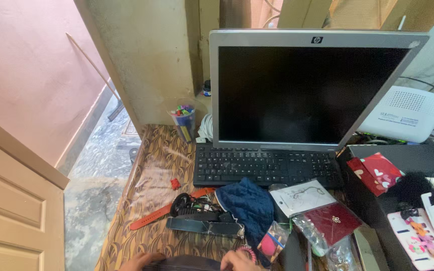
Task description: The person organizes cosmetic items on a cluttered desk. They open a blue pouch, place several small bottles and tubes inside, and then open a black pouch to insert a compact and other items. The person places the pouches into a drawer.
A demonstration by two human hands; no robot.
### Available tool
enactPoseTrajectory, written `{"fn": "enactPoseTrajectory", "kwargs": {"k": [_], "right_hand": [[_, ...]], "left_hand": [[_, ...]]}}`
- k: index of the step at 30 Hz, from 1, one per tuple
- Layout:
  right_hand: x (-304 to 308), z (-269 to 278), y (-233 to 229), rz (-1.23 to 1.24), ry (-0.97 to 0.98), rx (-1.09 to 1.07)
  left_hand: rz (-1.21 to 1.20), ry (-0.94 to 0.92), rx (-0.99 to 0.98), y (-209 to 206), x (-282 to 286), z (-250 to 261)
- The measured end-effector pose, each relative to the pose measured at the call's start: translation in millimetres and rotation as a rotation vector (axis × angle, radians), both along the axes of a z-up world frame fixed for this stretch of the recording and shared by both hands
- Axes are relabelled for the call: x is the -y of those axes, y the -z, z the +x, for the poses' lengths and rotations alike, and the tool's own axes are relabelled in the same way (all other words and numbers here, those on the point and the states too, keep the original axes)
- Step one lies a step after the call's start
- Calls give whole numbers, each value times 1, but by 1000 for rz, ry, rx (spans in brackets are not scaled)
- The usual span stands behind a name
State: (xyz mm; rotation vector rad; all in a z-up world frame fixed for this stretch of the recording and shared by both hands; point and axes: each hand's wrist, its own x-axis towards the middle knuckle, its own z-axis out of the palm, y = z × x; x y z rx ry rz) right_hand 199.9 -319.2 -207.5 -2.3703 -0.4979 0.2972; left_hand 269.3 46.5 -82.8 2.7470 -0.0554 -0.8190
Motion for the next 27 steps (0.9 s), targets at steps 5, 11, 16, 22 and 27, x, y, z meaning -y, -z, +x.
{"fn": "enactPoseTrajectory", "kwargs": {"k": [5,11,16,22,27], "right_hand": [[1,0,-25,235,309,-114],[43,-33,-135,339,1194,296],[110,-65,-128,138,1491,614],[166,-86,-67,498,1381,567],[138,-87,-161,286,1444,-55]], "left_hand": [[-77,114,657,-49,84,-15],[-550,311,854,-114,208,-1],[-267,151,558,-105,247,54],[-67,58,282,-77,247,94],[-143,-26,361,-85,242,96]]}}
